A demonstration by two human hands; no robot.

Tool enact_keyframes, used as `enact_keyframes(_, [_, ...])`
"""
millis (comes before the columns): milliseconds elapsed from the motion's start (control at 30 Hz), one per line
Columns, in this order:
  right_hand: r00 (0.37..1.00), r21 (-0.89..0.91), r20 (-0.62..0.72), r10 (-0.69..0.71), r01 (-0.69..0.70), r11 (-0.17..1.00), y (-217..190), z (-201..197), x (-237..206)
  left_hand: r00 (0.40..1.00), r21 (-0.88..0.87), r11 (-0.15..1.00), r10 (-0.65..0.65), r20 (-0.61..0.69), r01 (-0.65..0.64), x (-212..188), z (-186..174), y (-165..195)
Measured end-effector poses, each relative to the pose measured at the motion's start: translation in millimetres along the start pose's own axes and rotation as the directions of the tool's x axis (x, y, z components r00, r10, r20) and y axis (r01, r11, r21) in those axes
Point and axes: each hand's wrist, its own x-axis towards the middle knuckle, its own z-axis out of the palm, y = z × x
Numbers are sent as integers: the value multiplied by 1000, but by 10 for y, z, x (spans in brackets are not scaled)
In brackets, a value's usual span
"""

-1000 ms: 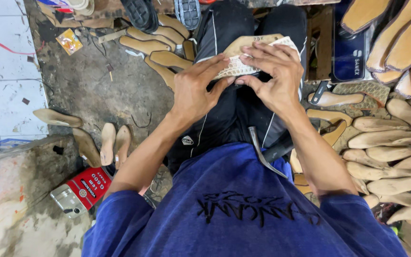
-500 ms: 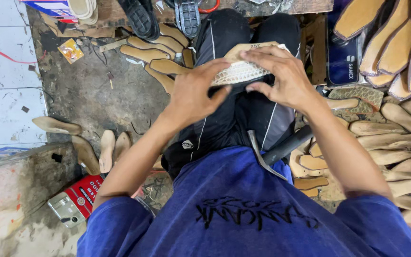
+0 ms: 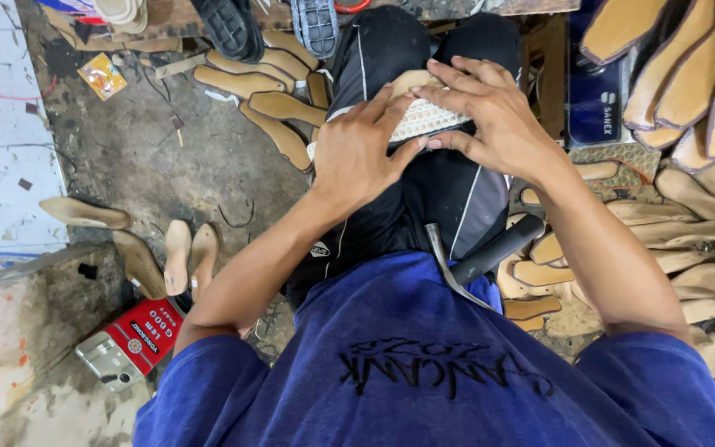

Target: The person sits on the floor of a shoe workshop and assembles a shoe: they hold a woven shoe upper with insole on their lap, position the sole, hammer and press the sole edge to secure it, then use a curved blade to trim and smooth the sole edge around the shoe. They finish by placing the shoe aside and reaching for another item.

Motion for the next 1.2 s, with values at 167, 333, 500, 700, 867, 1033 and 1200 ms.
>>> enact_keyframes(167, [997,52,38,-73,71,996,-12,-45,-31,997,-36,999,-20,78,23,-183,-251,-110])
enact_keyframes(333, [995,-90,43,-88,91,992,-131,18,-62,999,-72,997,40,-2,-40,-422,-276,-179])
enact_keyframes(500, [996,-148,-21,-82,78,986,-367,155,-132,994,-131,986,102,-32,-106,-612,-374,-374])
enact_keyframes(700, [995,-148,-93,-44,30,989,-530,230,-354,972,-157,961,219,-81,-229,-742,-280,-484])
enact_keyframes(867, [997,-173,-81,6,-20,985,-519,256,-537,978,-244,948,206,-17,-204,-764,-252,-558])
enact_keyframes(1033, [993,-131,-111,43,-57,990,-472,285,-587,975,-278,935,218,-40,-220,-709,-195,-564])
enact_keyframes(1200, [996,-94,-89,25,-33,995,-425,275,-542,980,-414,891,196,-22,-188,-728,-234,-709])
